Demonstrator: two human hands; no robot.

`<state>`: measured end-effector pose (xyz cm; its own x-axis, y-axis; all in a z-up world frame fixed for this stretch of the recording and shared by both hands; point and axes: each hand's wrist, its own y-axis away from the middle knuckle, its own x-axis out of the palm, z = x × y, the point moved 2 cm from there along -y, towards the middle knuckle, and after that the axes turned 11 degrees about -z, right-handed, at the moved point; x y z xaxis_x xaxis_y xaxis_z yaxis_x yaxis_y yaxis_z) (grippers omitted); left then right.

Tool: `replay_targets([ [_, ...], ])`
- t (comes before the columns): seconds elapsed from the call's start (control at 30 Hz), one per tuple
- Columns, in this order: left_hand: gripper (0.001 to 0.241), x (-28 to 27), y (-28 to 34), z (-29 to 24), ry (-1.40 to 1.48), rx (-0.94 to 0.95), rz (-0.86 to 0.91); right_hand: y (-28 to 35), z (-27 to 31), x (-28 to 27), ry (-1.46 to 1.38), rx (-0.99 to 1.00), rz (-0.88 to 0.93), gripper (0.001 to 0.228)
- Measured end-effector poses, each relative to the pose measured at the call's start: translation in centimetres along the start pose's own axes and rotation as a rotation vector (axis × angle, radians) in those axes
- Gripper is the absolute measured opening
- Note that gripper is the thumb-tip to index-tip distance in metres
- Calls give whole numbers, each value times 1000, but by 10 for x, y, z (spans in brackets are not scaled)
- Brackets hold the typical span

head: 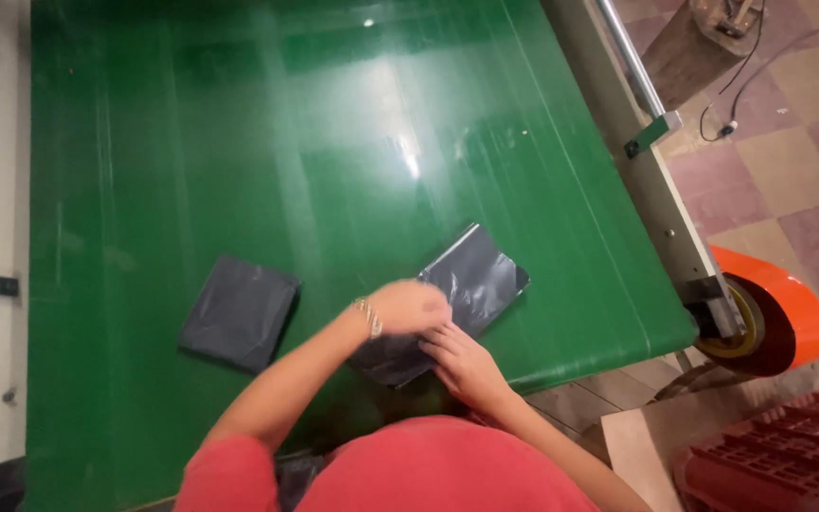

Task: Folding plastic bags coming off a conveyor belt and placing them into a crate.

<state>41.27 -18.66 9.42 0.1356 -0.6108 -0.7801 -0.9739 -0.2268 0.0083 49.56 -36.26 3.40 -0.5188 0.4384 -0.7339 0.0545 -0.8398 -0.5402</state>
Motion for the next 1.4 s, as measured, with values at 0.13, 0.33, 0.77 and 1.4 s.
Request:
replay_targets([
  [0.13, 47, 11, -46, 52, 541, -221, 305, 14, -10, -2, -287, 188, -86, 35],
  [0.33, 92, 59, -76, 136, 835, -825, 156, 69, -71, 28, -833, 1267, -430, 25],
  [0.77, 31, 48, -90, 23, -486, -379, -566, 59, -91, 3, -1109, 1620, -595, 23],
  [1.4, 34, -59, 247, 167, -752, -537, -1213, -155, 73, 174, -929, 856, -109, 33],
])
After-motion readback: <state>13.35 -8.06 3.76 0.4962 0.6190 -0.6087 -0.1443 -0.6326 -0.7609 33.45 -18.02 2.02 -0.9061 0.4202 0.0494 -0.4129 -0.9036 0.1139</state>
